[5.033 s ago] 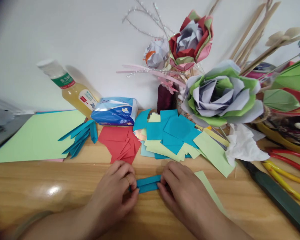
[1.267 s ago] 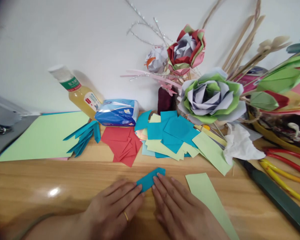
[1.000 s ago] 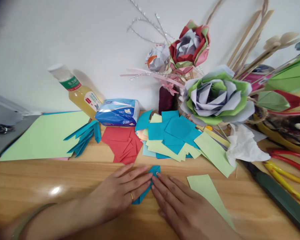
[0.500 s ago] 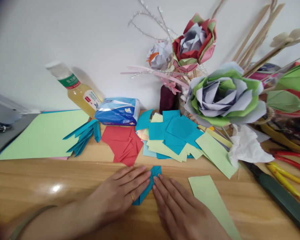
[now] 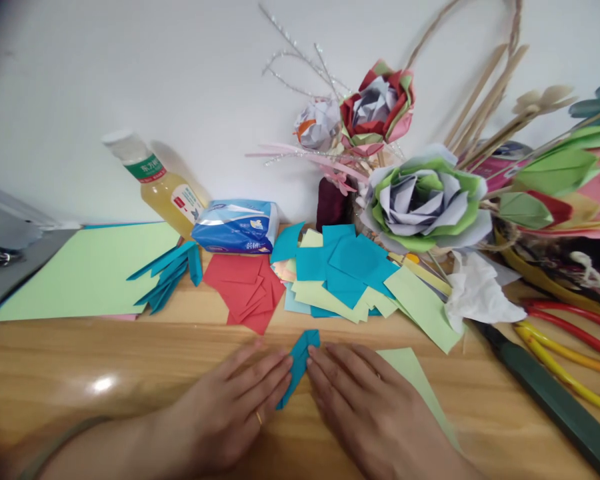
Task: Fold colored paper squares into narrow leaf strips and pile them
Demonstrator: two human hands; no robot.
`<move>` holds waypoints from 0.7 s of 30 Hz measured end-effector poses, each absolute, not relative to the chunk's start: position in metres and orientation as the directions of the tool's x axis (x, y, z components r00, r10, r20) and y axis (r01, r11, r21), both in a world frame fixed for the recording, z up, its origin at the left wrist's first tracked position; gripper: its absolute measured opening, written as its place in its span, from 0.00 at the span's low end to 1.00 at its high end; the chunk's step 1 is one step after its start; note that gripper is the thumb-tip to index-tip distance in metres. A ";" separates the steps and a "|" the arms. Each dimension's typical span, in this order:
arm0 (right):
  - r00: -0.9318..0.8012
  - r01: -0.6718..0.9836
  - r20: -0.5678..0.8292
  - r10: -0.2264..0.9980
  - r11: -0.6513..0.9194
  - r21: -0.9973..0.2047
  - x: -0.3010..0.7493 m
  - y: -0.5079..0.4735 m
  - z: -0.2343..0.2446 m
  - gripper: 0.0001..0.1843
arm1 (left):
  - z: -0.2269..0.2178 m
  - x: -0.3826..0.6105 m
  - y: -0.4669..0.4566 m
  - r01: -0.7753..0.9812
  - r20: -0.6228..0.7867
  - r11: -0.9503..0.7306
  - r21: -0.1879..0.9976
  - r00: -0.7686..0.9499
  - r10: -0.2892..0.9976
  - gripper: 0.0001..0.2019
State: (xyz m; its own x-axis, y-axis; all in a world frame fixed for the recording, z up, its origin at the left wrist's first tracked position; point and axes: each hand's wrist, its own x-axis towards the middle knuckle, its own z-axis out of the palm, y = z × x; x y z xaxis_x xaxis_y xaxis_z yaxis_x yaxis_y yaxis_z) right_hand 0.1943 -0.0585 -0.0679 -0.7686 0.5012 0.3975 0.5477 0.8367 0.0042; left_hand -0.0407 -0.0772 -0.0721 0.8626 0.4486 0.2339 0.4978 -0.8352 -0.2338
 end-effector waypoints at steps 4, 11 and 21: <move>-0.735 0.549 0.430 0.524 0.832 -0.075 0.194 -0.051 -0.070 0.16 | -0.073 -0.039 -0.080 0.498 0.328 -0.840 -0.215 0.847 0.418 0.15; -0.742 0.566 0.417 0.525 0.824 -0.029 0.204 -0.045 -0.068 0.16 | -0.077 -0.033 -0.078 0.533 0.481 -0.830 -0.167 0.778 0.403 0.15; -0.781 0.456 0.439 0.444 0.886 -0.084 0.195 -0.047 -0.073 0.12 | -0.074 -0.039 -0.072 0.455 0.468 -0.887 -0.074 0.801 0.372 0.11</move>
